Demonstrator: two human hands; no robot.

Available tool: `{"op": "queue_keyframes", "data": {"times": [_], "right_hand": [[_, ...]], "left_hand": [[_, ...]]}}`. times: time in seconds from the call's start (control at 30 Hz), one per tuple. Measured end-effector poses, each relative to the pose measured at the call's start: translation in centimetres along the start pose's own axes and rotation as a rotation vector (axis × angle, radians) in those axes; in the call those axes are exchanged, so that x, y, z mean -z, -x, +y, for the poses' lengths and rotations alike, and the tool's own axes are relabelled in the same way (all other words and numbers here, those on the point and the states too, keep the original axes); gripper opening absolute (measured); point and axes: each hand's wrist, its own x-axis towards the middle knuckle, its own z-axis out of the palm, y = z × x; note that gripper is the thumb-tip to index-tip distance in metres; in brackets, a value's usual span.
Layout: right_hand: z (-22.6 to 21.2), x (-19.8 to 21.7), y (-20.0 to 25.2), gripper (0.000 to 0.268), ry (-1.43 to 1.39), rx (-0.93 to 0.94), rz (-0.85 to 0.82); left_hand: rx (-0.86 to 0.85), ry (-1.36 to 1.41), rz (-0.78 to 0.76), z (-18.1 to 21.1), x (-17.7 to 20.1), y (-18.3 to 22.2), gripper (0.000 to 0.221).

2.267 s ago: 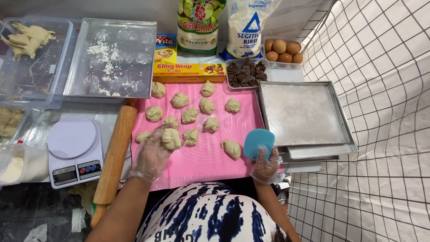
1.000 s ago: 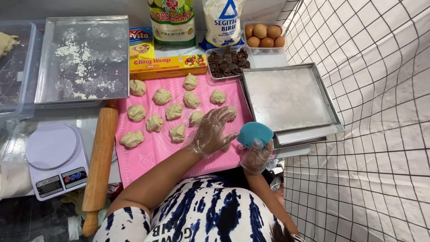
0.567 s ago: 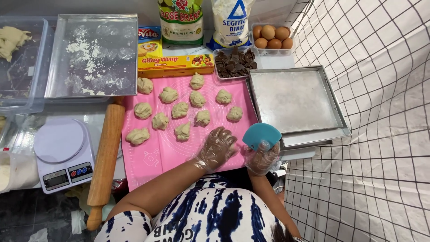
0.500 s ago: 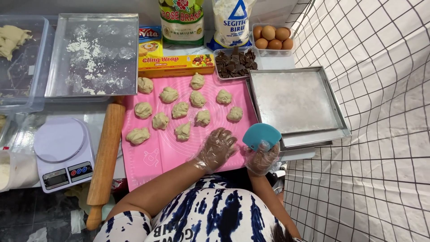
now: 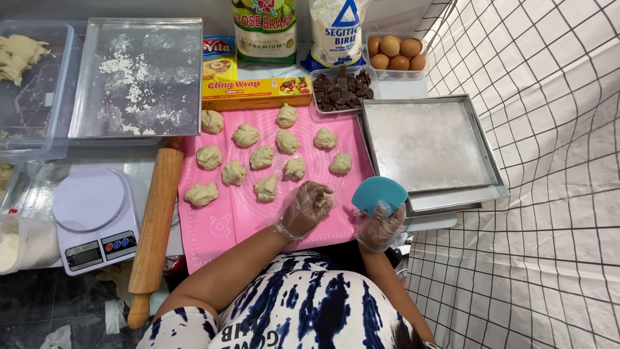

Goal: Weighing and sizing individual dough portions using a digital scale and a dough scraper in a bakery.

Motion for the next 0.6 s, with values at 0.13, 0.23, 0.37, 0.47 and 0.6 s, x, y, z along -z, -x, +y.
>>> {"op": "queue_keyframes", "data": {"times": [0.13, 0.23, 0.37, 0.47, 0.6], "right_hand": [[-0.3, 0.3, -0.5, 0.056, 0.006, -0.017, -0.015], [-0.4, 0.7, -1.0, 0.056, -0.02, -0.021, -0.041], [0.3, -0.3, 1.2, 0.054, -0.019, -0.009, -0.036], [0.6, -0.5, 2.8, 0.055, -0.002, -0.028, -0.04], [0.5, -0.5, 3.4, 0.056, 0.04, -0.038, -0.04]], "left_hand": [[0.02, -0.045, -0.22, 4.7, 2.1, -0.9, 0.067], [0.14, -0.694, -0.889, 5.2, 2.2, -1.6, 0.063], [-0.054, -0.279, -0.405, -0.1, -1.3, 1.2, 0.018], [0.113, -0.158, -0.32, -0.9, -1.9, 2.2, 0.015], [0.292, 0.134, -0.033, -1.1, 1.1, 1.7, 0.021]]}}
